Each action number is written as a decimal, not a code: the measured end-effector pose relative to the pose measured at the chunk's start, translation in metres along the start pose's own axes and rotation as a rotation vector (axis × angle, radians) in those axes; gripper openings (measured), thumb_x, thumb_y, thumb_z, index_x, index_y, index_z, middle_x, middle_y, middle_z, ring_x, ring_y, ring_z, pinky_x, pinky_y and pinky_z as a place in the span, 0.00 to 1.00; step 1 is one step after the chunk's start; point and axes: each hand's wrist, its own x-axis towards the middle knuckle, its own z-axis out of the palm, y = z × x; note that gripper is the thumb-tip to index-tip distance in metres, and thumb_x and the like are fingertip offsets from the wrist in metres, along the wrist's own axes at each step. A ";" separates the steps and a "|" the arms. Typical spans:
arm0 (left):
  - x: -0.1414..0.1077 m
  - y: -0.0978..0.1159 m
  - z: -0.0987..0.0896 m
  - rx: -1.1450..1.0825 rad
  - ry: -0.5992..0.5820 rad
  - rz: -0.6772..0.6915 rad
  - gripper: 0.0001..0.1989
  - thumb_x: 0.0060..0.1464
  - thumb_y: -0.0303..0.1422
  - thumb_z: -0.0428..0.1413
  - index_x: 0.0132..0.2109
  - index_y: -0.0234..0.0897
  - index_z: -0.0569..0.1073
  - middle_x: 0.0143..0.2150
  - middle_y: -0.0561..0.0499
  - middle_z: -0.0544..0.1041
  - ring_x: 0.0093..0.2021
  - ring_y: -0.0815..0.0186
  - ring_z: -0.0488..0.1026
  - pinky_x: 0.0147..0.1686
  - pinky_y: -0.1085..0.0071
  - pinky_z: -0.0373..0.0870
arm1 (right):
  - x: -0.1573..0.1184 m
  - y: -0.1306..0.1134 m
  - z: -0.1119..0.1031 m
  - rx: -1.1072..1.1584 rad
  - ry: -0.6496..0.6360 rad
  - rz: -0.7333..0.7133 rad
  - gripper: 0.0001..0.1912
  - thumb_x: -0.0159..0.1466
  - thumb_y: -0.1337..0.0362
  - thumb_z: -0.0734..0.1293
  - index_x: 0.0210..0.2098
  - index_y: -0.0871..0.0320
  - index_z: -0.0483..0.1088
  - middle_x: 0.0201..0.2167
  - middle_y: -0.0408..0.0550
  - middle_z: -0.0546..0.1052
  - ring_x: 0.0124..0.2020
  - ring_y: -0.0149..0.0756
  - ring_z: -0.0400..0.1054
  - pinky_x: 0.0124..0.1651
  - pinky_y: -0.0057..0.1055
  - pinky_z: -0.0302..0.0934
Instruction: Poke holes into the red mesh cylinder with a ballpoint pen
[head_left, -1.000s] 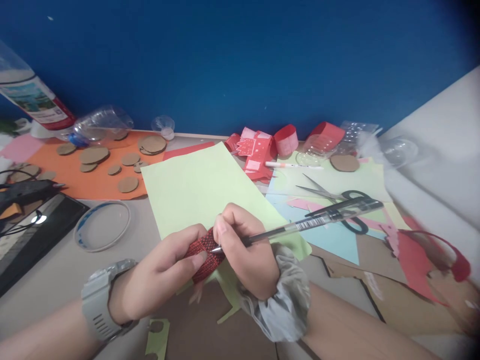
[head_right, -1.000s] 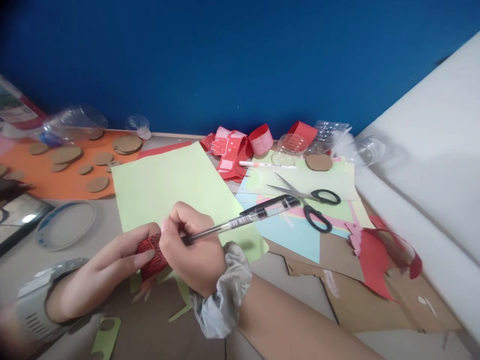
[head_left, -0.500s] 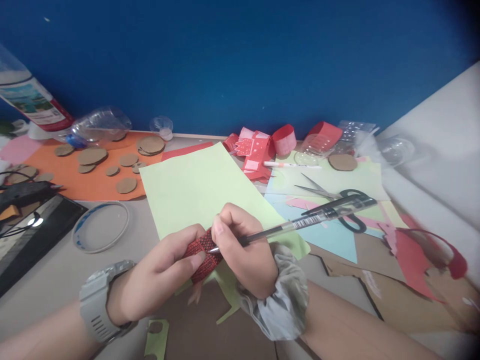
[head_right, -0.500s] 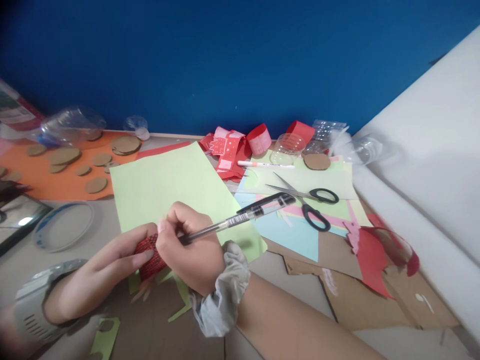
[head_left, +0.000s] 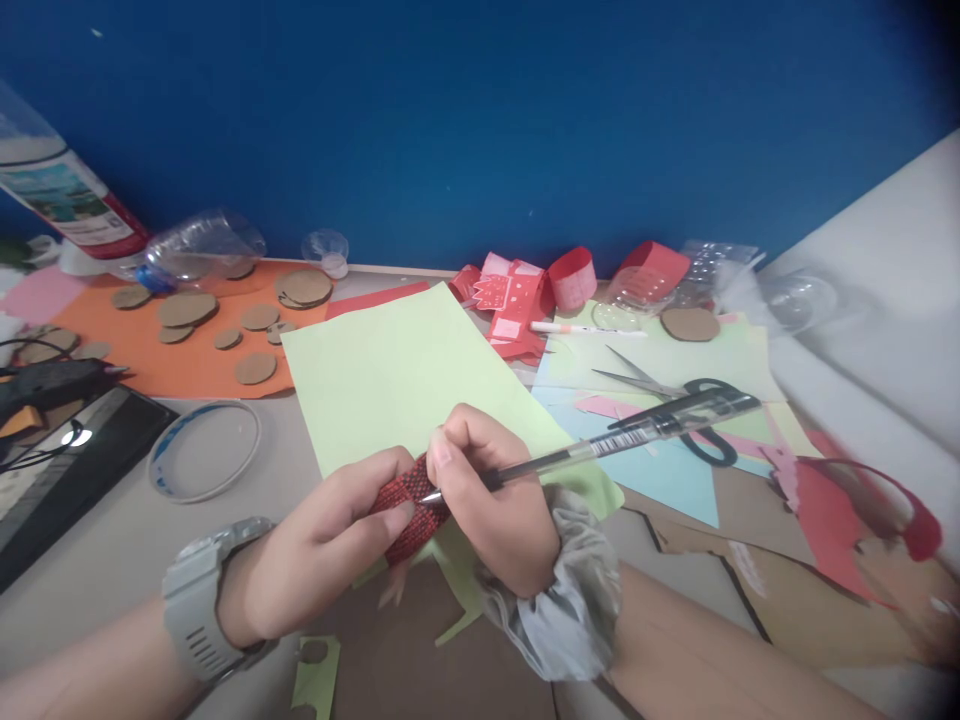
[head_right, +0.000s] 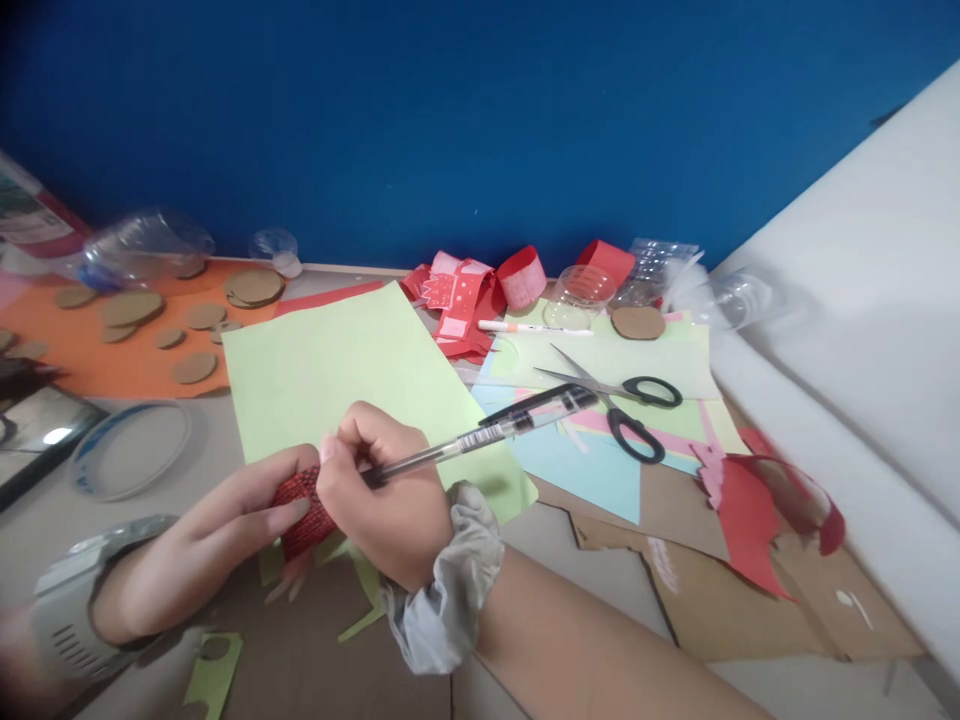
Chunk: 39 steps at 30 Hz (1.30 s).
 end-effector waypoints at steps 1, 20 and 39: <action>0.000 0.001 0.001 -0.004 0.005 -0.005 0.10 0.65 0.34 0.52 0.34 0.38 0.67 0.27 0.55 0.72 0.25 0.67 0.71 0.29 0.71 0.68 | 0.000 0.000 0.000 -0.002 0.005 0.004 0.17 0.66 0.66 0.63 0.23 0.53 0.53 0.19 0.34 0.54 0.22 0.27 0.48 0.25 0.29 0.45; 0.000 0.001 0.002 -0.056 0.008 -0.024 0.08 0.66 0.33 0.52 0.36 0.37 0.67 0.27 0.56 0.73 0.25 0.69 0.70 0.29 0.72 0.67 | 0.001 -0.002 0.000 -0.009 -0.012 0.048 0.17 0.64 0.66 0.64 0.23 0.53 0.52 0.20 0.34 0.53 0.22 0.27 0.48 0.25 0.28 0.45; 0.000 -0.003 -0.001 -0.059 -0.023 0.016 0.09 0.67 0.33 0.51 0.36 0.38 0.68 0.27 0.55 0.74 0.25 0.68 0.71 0.29 0.72 0.67 | 0.002 -0.003 0.000 0.001 0.005 0.052 0.17 0.63 0.66 0.64 0.23 0.53 0.53 0.19 0.35 0.53 0.22 0.27 0.49 0.25 0.28 0.46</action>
